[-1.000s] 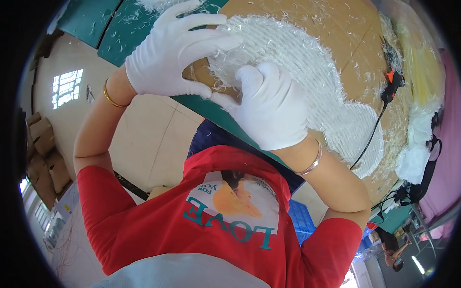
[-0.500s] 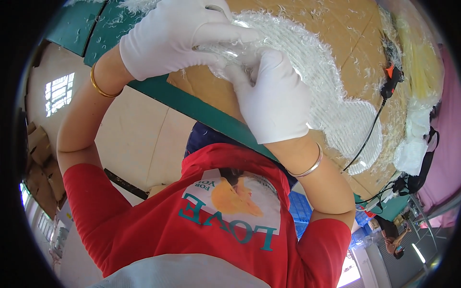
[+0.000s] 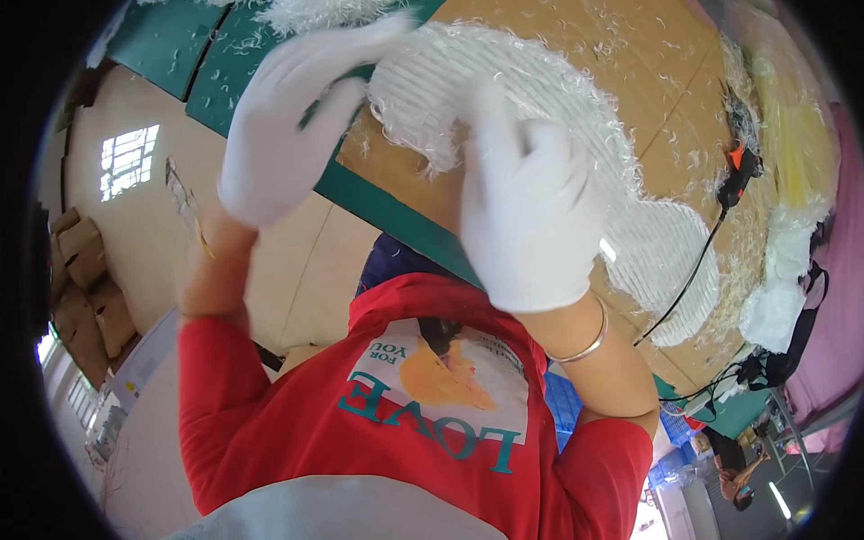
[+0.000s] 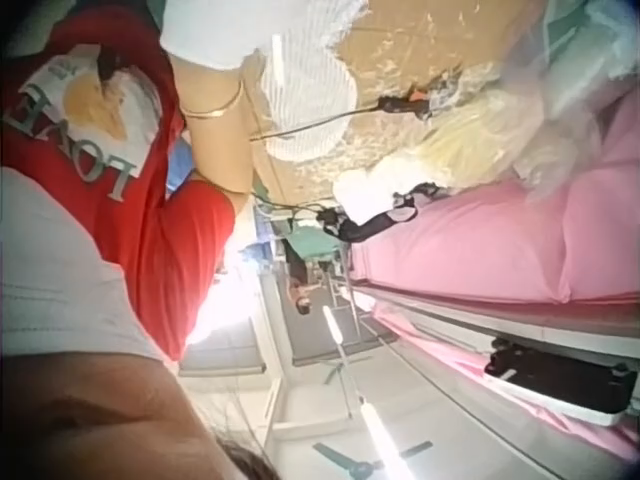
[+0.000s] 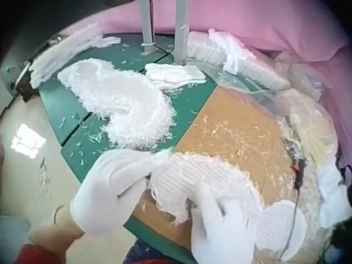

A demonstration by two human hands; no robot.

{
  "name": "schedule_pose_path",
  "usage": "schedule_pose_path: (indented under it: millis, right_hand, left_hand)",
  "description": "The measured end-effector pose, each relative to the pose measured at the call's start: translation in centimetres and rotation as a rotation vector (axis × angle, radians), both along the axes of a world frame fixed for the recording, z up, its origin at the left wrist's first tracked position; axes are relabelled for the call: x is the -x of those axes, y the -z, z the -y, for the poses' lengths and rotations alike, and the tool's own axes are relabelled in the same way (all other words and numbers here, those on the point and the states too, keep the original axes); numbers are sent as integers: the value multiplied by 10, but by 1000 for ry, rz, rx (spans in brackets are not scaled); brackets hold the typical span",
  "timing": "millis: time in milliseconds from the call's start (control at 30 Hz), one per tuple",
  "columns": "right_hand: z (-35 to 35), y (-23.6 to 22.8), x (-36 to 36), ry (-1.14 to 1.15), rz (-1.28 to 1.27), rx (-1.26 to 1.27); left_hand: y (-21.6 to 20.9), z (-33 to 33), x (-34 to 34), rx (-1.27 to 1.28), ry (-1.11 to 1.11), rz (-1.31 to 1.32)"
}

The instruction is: Applying adhesive and synthetic fiber layers to a mustache-shaped template on a manual workstation.

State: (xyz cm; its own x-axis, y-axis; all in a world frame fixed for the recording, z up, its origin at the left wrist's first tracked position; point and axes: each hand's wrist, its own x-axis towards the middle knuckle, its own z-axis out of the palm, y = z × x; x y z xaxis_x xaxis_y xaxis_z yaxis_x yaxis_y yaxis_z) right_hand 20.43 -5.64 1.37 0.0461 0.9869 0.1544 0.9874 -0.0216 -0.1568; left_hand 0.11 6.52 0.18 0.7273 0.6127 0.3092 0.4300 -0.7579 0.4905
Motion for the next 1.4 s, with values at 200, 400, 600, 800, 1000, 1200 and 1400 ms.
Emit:
schedule_pose_path:
  millis: [200, 400, 600, 800, 1000, 1200, 1400]
  right_hand:
    - [-13, 16, -7, -345, -31, -165]
    - [-18, 14, -13, -313, -54, 133]
    - [-21, 9, -8, -339, -112, 148]
    - [-25, 6, -8, -353, -84, 181]
    - [-25, 14, -9, -409, -69, 29]
    - [-26, 15, -10, -372, -102, 81]
    - [-25, 21, -10, -365, -58, 26]
  left_hand:
    - [26, 81, -1, -50, -563, 81]
    - [32, 86, -40, -183, -673, -219]
    - [37, 88, -49, -205, -749, -220]
    - [30, 89, -41, -312, -596, -309]
    - [32, 74, -33, 12, -667, 15]
    - [34, 63, -43, 38, -501, -48]
    - [26, 71, -55, -173, -429, -183]
